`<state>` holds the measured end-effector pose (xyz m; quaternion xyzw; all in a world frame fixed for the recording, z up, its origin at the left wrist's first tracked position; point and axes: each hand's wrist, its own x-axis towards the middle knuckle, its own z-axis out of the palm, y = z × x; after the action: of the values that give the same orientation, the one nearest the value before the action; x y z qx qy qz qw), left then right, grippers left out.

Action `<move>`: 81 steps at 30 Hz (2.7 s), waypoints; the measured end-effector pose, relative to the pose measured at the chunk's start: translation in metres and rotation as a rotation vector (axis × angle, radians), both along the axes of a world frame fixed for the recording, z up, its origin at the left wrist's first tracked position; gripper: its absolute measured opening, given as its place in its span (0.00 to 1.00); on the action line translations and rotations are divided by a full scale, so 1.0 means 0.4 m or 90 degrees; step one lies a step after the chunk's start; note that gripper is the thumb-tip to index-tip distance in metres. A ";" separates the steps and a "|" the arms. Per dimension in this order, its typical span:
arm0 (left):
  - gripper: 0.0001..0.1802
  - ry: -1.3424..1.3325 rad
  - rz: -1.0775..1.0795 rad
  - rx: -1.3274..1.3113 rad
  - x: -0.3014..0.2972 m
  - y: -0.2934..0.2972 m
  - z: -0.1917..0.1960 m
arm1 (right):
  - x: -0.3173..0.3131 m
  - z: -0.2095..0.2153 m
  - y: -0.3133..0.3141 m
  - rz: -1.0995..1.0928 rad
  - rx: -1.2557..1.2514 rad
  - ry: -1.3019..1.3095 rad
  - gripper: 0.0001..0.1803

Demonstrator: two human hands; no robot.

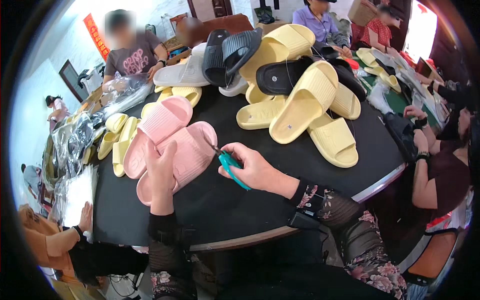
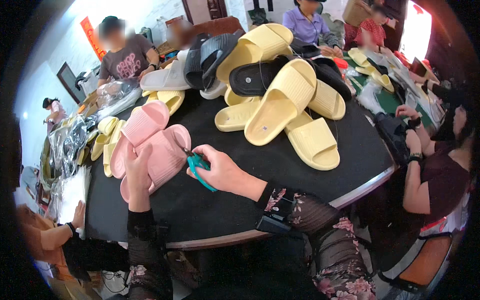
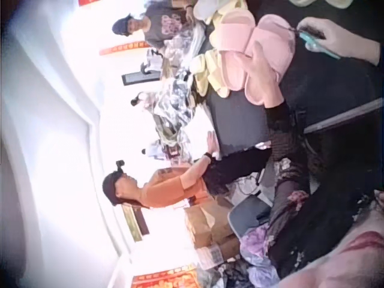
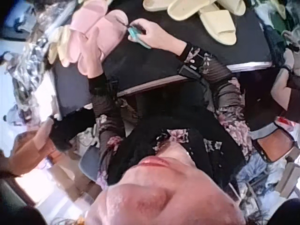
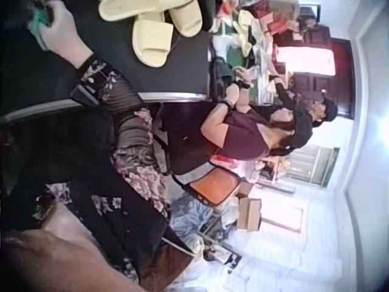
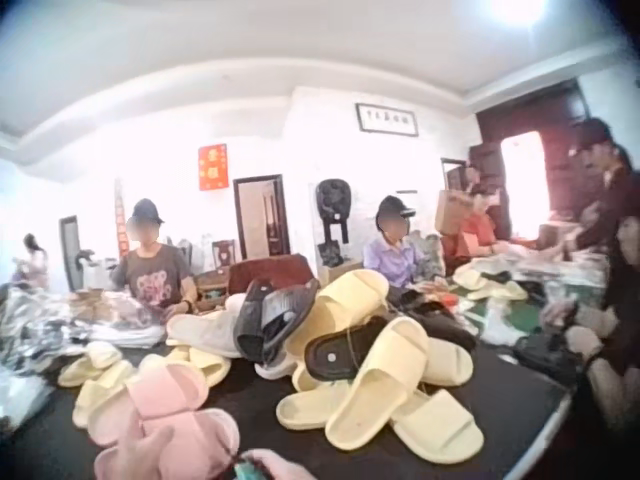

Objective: Using scissors to trim excess material or threads from newly manufactured sandals at a production table.

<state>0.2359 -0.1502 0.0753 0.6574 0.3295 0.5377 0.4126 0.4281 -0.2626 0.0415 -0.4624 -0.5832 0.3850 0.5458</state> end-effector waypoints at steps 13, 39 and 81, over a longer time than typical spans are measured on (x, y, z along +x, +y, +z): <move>0.27 -0.165 -0.088 -0.094 0.002 -0.001 -0.030 | 0.007 -0.014 -0.009 0.018 -0.073 -0.198 0.21; 0.25 -0.002 -0.190 -0.143 -0.002 -0.022 -0.071 | 0.037 0.000 -0.016 -0.108 -0.036 -0.172 0.23; 0.20 0.076 -0.215 -0.136 -0.003 -0.029 -0.084 | 0.039 -0.014 -0.016 -0.172 0.035 -0.039 0.21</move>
<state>0.2345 -0.1620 0.0417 0.6865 0.2936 0.3829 0.5440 0.4438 -0.2689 0.0357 -0.5332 -0.5424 0.2778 0.5868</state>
